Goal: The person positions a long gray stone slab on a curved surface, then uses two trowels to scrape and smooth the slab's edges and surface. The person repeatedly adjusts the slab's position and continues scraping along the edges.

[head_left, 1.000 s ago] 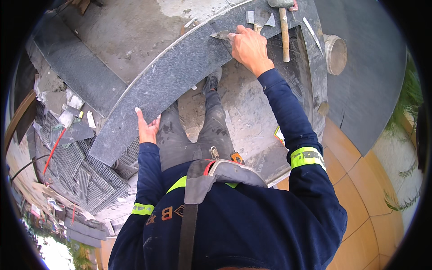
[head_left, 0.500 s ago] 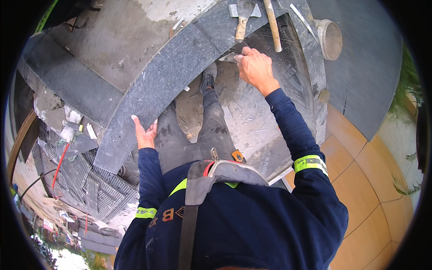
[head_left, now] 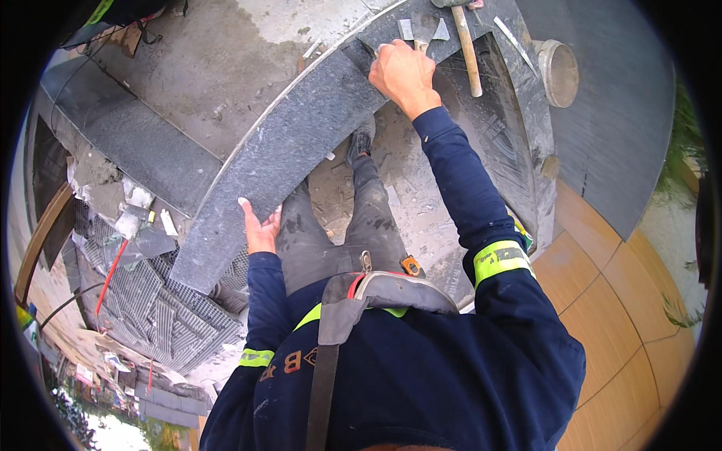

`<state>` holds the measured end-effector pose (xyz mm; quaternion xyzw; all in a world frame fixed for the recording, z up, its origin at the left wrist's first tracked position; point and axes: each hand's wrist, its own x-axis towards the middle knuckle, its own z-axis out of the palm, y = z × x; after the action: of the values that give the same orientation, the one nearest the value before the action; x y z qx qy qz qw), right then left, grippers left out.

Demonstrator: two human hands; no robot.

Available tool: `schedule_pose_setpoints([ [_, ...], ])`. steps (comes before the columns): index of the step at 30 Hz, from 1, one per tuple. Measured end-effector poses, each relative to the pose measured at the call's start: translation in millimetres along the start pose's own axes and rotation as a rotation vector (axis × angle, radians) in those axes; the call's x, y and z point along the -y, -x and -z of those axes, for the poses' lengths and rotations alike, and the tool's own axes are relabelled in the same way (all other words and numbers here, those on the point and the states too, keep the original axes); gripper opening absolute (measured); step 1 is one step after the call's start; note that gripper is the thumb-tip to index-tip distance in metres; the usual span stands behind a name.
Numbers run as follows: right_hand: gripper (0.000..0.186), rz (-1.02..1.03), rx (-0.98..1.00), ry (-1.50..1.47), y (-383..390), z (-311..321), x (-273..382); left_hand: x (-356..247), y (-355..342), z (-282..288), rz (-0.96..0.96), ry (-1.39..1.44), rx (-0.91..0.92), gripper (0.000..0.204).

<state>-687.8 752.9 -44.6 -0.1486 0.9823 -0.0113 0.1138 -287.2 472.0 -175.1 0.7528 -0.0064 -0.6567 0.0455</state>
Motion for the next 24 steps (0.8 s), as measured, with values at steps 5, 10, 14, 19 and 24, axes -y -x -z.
schedule_pose_setpoints([
  [5,0.020,-0.021,0.044,0.030,5.1,-4.3,48.6,-9.7,-13.7,8.5,0.080,0.071,-0.083,0.118],
  [10,0.018,-0.013,0.073,0.013,27.5,-7.5,91.2,-1.5,2.6,-0.5,0.053,0.036,-0.107,0.124],
  [14,0.017,0.060,0.199,-0.118,51.5,5.3,94.9,-9.3,2.9,-0.5,0.133,0.069,-0.093,0.126],
  [19,0.018,-0.107,0.035,-0.043,40.0,17.9,45.9,-12.0,-3.8,9.2,0.128,0.063,-0.071,0.124],
  [24,0.018,-0.122,0.085,0.010,38.7,-8.9,40.5,-12.5,-6.5,4.0,0.177,0.068,-0.079,0.121],
])
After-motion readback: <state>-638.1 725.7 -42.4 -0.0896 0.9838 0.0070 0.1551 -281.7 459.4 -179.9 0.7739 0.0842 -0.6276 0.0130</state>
